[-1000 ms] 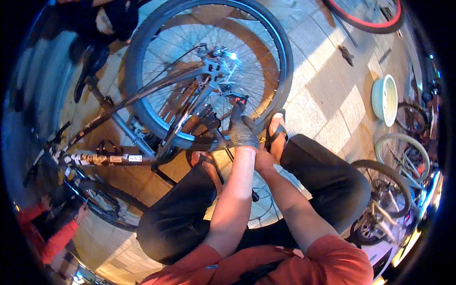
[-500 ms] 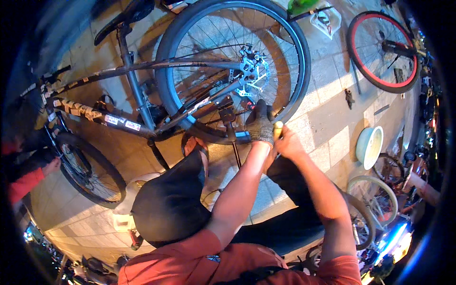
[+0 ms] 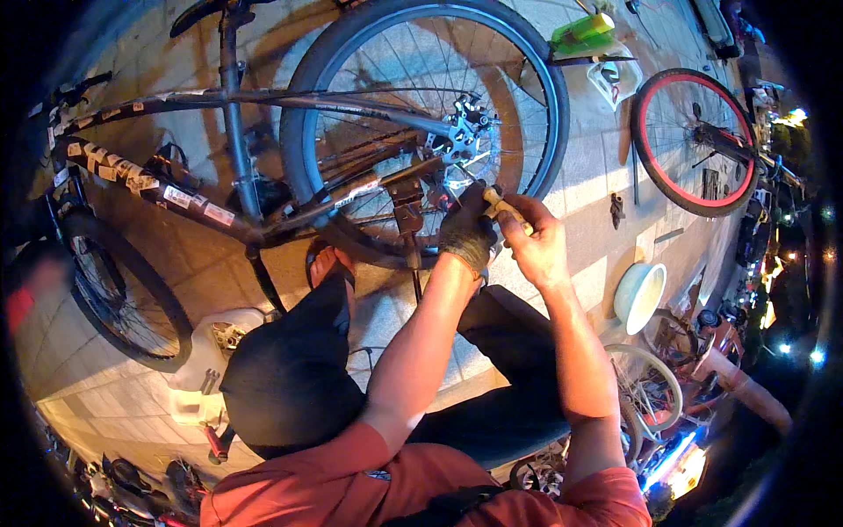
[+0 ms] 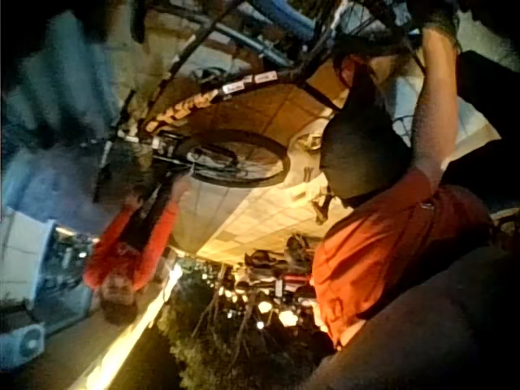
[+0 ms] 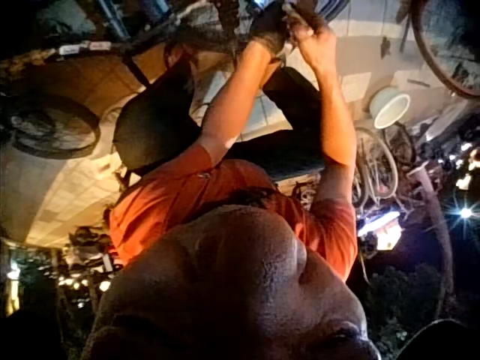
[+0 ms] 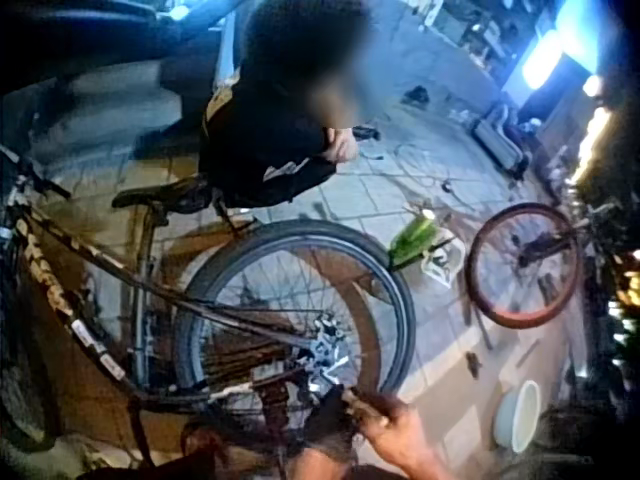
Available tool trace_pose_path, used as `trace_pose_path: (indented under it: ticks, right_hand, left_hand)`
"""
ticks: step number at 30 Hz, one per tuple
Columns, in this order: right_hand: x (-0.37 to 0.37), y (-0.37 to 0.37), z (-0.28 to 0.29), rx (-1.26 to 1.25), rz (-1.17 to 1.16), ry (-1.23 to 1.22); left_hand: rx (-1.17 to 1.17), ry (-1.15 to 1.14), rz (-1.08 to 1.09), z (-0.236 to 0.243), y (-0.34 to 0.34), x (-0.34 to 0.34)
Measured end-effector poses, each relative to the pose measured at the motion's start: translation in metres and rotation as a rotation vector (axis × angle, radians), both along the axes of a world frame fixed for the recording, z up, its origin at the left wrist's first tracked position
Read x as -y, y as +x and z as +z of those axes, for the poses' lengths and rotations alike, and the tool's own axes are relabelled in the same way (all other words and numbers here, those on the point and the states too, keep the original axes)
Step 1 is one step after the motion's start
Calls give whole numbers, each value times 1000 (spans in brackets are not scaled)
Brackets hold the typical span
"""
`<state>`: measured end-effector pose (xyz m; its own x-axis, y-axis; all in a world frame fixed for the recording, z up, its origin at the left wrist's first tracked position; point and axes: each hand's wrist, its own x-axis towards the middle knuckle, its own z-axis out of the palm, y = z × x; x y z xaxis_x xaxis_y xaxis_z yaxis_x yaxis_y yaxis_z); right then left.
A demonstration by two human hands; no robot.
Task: The person sits on the floor and uses a screwdriver to adjust the rear derailleur of a bicycle. The person manipulates the derailleur mechanism and the chain while the bicycle is inverted on a stand.
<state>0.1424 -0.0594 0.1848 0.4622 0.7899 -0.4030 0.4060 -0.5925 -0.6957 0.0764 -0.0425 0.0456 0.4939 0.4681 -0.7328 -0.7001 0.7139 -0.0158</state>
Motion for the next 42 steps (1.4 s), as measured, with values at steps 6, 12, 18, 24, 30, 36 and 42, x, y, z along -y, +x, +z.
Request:
trace_pose_path:
  ticks: [6,12,18,24,30,36,42]
  right_hand:
    - [-15,-10,8,200,43,-44]
    - [-15,-4,10,200,22,-33]
    - [-13,-1,6,229,10,-40]
    - [-14,-1,7,227,14,-46]
    - [-12,2,5,238,55,-19]
    - [-23,2,24,439,442,88]
    - [-40,0,34,515,665,144]
  left_hand:
    - [-21,224,-70,-34,4,6]
    - [129,-67,-9,-23,7,0]
    - [58,302,-44,-55,20,16]
    - [-212,505,-152,-77,27,27]
    - [-418,696,-168,-59,23,25]
    - [221,-7,85,-17,9,2]
    - [299,-90,95,-12,4,-3]
